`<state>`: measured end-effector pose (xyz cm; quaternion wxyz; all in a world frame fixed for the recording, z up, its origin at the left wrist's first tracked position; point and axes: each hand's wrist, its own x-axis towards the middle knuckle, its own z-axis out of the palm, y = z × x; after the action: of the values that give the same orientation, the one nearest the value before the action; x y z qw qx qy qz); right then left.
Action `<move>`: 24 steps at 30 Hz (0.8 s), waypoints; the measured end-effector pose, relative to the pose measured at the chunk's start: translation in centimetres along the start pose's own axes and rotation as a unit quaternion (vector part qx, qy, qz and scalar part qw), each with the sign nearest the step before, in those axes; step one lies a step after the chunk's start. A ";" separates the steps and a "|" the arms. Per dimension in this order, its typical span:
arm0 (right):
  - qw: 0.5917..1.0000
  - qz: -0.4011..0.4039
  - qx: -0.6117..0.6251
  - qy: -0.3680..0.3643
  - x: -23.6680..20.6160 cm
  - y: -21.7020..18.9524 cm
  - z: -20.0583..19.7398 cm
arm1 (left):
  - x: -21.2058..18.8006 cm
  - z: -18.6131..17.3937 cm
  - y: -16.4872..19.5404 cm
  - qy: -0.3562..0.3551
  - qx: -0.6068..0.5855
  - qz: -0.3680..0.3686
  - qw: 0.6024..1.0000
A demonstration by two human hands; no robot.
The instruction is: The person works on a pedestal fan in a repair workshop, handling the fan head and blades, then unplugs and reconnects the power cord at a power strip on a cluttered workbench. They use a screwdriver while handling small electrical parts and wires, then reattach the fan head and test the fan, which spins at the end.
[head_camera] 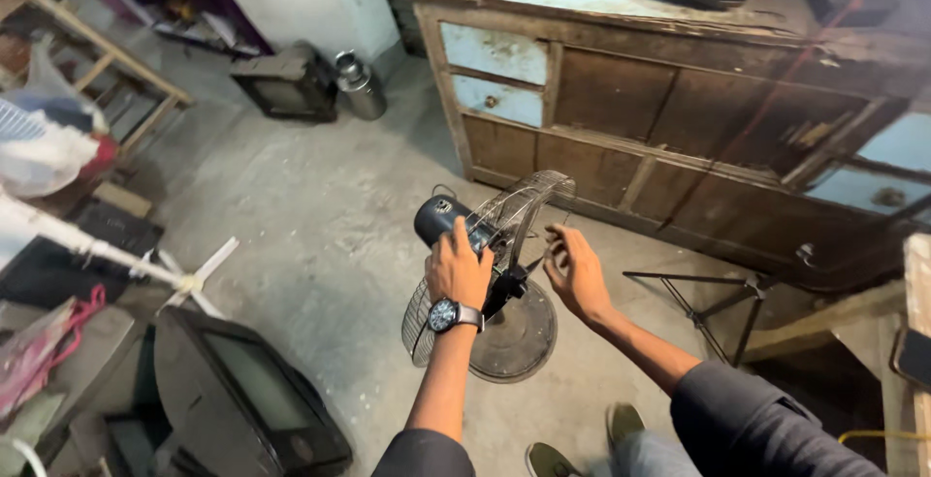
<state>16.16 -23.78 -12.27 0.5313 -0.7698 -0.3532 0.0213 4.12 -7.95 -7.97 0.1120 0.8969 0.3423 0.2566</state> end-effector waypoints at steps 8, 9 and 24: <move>0.953 -0.261 -0.138 -0.066 3.4 -5.4 -0.1 | -0.7 -2.6 1.5 0.044 0.108 -0.031 0.993; 0.944 -0.276 -0.156 -0.095 3.8 -5.5 -0.2 | -0.6 -2.9 1.8 0.049 0.101 -0.037 0.993; 0.933 -0.333 -0.091 -0.101 7.7 -7.7 -5.9 | -1.9 -4.3 2.4 0.131 0.080 -0.037 0.987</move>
<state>20.34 -22.75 -0.65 0.3972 -0.6466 -0.6416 -0.1118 1.95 -10.92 -4.20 0.0032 0.8482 0.4065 0.3396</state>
